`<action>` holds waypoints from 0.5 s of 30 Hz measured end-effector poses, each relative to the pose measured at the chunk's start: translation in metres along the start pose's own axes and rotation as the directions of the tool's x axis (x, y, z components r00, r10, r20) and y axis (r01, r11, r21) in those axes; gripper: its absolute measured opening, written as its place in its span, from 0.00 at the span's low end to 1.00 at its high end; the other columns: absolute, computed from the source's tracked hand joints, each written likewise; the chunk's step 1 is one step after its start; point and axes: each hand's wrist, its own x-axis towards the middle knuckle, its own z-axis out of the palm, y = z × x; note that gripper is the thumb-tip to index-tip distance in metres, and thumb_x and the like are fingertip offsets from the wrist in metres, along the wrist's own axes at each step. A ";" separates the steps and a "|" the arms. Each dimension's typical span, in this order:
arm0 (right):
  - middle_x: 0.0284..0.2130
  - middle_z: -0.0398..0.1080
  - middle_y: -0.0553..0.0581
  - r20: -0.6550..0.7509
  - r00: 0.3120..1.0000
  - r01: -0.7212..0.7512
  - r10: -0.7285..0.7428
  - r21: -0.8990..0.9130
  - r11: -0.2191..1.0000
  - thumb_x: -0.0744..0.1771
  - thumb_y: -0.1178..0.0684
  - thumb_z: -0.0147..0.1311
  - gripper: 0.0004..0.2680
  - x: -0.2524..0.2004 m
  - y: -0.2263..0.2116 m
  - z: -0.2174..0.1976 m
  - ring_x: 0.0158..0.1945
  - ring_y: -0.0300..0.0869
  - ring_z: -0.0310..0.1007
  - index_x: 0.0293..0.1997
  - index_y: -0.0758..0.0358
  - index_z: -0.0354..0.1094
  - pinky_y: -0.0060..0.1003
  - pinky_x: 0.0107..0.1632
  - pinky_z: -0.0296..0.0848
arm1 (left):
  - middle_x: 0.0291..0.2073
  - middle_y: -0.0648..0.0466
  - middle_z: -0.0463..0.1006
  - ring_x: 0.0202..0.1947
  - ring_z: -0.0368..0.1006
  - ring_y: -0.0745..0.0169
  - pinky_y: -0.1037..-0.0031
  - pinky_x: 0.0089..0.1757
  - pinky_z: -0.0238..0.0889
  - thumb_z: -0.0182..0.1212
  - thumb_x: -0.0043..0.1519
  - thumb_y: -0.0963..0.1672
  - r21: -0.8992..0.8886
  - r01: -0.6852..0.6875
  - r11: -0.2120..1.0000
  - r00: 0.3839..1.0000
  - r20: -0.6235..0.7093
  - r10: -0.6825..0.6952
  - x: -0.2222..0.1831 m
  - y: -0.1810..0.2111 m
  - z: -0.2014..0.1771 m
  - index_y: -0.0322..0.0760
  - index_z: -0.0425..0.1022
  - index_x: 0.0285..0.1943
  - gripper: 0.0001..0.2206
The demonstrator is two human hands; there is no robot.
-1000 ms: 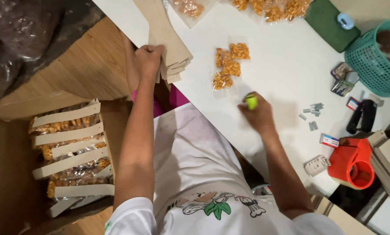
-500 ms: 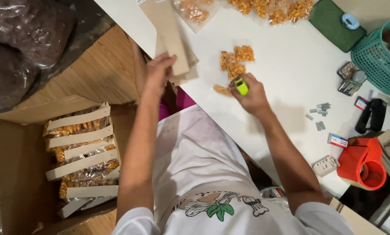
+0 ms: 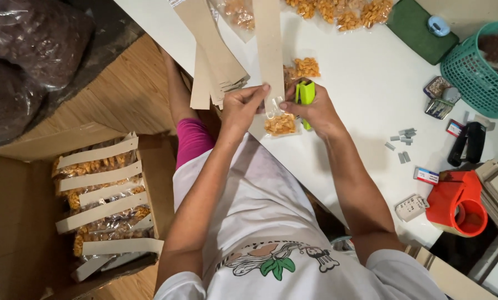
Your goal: Attaching cardboard headers to plastic bags of snacks using a manual stapler
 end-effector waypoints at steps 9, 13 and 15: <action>0.31 0.75 0.52 -0.014 1.000 0.015 -0.014 0.020 1.000 0.59 0.61 0.73 0.14 -0.005 -0.010 -0.007 0.37 0.36 0.78 0.42 0.65 0.71 0.30 0.44 0.78 | 0.27 0.50 0.82 0.28 0.77 0.72 0.81 0.36 0.77 0.73 0.58 0.45 -0.063 0.035 0.997 0.982 0.186 -0.023 -0.013 -0.020 -0.005 0.32 0.84 0.42 0.10; 0.29 0.74 0.53 -0.003 1.000 -0.001 0.001 0.048 0.999 0.59 0.61 0.73 0.15 -0.004 -0.014 -0.007 0.34 0.36 0.77 0.45 0.66 0.70 0.29 0.41 0.78 | 0.28 0.47 0.82 0.29 0.78 0.70 0.80 0.36 0.77 0.71 0.59 0.42 -0.102 0.032 0.994 0.976 0.215 -0.009 -0.010 -0.029 -0.005 0.27 0.83 0.43 0.10; 0.27 0.74 0.54 0.009 1.000 -0.006 0.006 0.040 0.999 0.60 0.61 0.72 0.15 -0.003 -0.014 -0.008 0.32 0.37 0.76 0.47 0.67 0.69 0.28 0.39 0.77 | 0.30 0.44 0.82 0.30 0.79 0.68 0.80 0.37 0.77 0.70 0.58 0.40 -0.127 0.040 0.991 0.973 0.229 -0.010 -0.010 -0.032 -0.005 0.22 0.81 0.45 0.11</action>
